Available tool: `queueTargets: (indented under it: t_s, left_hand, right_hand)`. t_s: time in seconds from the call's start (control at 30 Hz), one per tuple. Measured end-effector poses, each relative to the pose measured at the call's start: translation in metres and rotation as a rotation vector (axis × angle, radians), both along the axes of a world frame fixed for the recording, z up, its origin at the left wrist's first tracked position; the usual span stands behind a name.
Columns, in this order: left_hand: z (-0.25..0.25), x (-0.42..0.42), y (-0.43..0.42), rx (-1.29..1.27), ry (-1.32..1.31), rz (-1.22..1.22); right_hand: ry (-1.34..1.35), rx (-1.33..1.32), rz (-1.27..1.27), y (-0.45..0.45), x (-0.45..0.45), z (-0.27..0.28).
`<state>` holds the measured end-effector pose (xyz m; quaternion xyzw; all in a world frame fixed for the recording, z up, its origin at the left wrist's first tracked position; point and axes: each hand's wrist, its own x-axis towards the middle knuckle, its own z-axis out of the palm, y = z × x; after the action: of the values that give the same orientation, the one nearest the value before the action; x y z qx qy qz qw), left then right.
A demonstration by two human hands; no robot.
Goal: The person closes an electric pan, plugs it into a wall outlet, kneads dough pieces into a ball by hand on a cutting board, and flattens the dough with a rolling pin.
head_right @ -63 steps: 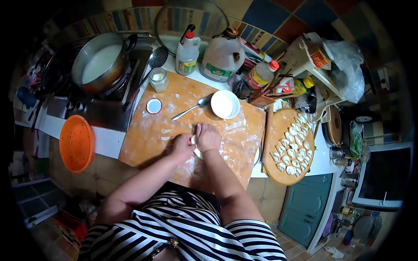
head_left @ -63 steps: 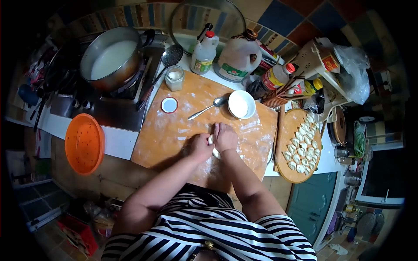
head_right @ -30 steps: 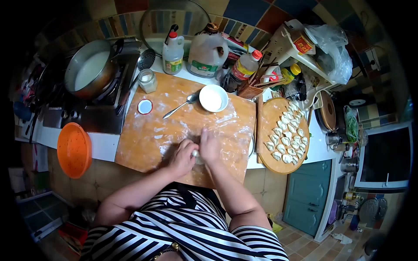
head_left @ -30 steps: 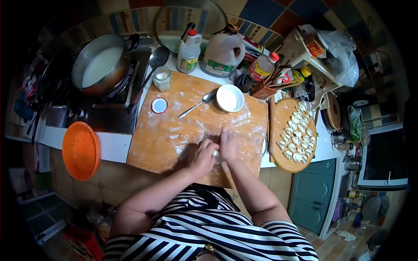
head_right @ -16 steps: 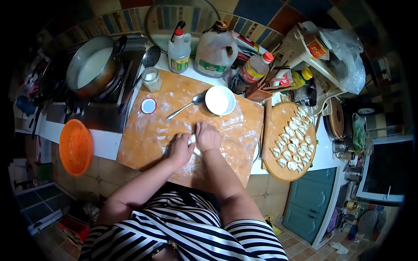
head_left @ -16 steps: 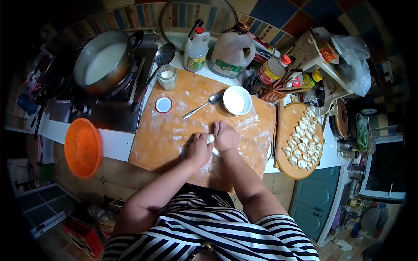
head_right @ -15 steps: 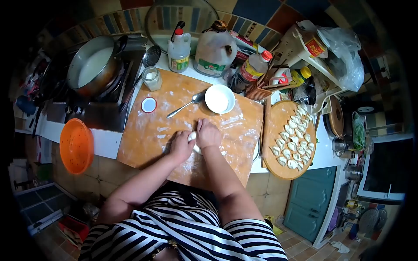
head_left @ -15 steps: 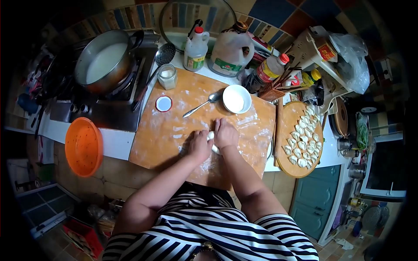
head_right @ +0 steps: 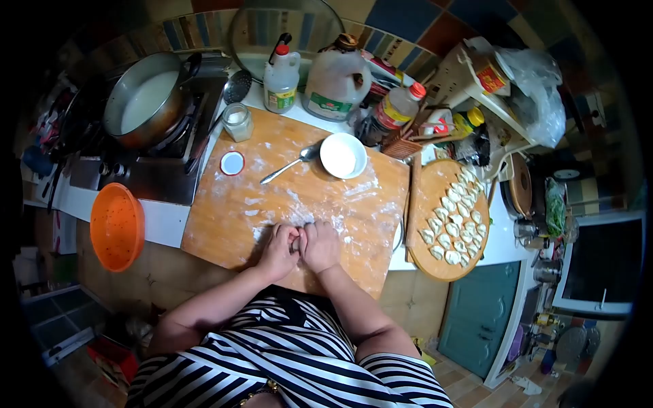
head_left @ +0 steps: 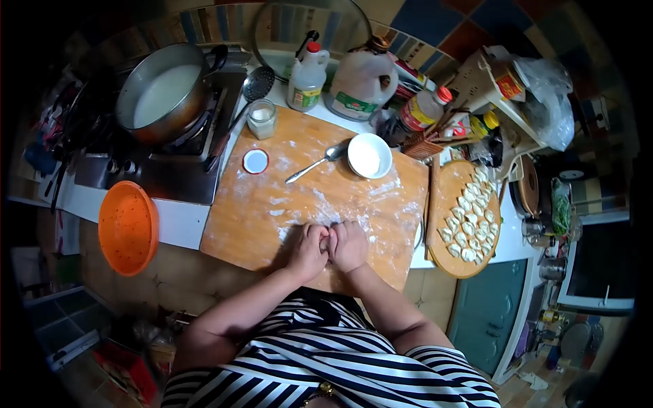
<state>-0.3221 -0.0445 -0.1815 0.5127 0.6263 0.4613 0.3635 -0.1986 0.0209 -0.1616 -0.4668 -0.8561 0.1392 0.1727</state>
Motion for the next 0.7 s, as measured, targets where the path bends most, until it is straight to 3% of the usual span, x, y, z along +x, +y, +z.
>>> queueTargets:
  t_s: [0.1,0.13,0.23,0.37,0.4,0.5,0.53,0.63,0.67,0.7]
  left_hand:
    - [-0.007,-0.017,0.0,-0.141,0.178,0.043]
    - [-0.004,-0.018,0.005,-0.213,0.032,0.058]
    - [0.012,-0.018,0.024,-0.257,0.033,-0.008]
    - [-0.041,-0.003,0.052,-0.353,-0.377,0.019]
    - [-0.05,-0.003,0.06,-0.359,-0.312,0.01]
    - [0.015,-0.008,0.058,-0.223,0.106,0.021]
    - [0.024,-0.006,0.055,-0.243,0.046,-0.059]
    - [0.041,0.009,0.027,0.102,0.239,-0.257]
    - [0.037,0.01,0.019,0.202,0.277,-0.249]
    - [0.032,0.011,0.014,0.12,0.209,-0.196]
  right_hand:
    - [-0.104,0.175,0.088,0.03,-0.008,-0.004]
    - [-0.121,0.177,0.102,0.037,-0.008,-0.006]
    - [-0.149,0.156,0.061,0.061,-0.015,-0.008]
    - [-0.146,0.095,-0.131,0.07,-0.022,-0.021]
    - [-0.107,0.1,-0.198,0.07,-0.02,-0.027]
    - [0.303,-0.414,-0.49,0.062,-0.006,-0.027]
    - [0.656,-0.827,-0.609,0.064,0.002,-0.021]
    - [0.295,-0.64,-0.472,0.044,0.014,0.032]
    - [0.135,-0.466,-0.412,0.03,0.01,0.042]
    - [0.161,-0.309,-0.33,0.02,0.012,0.026]
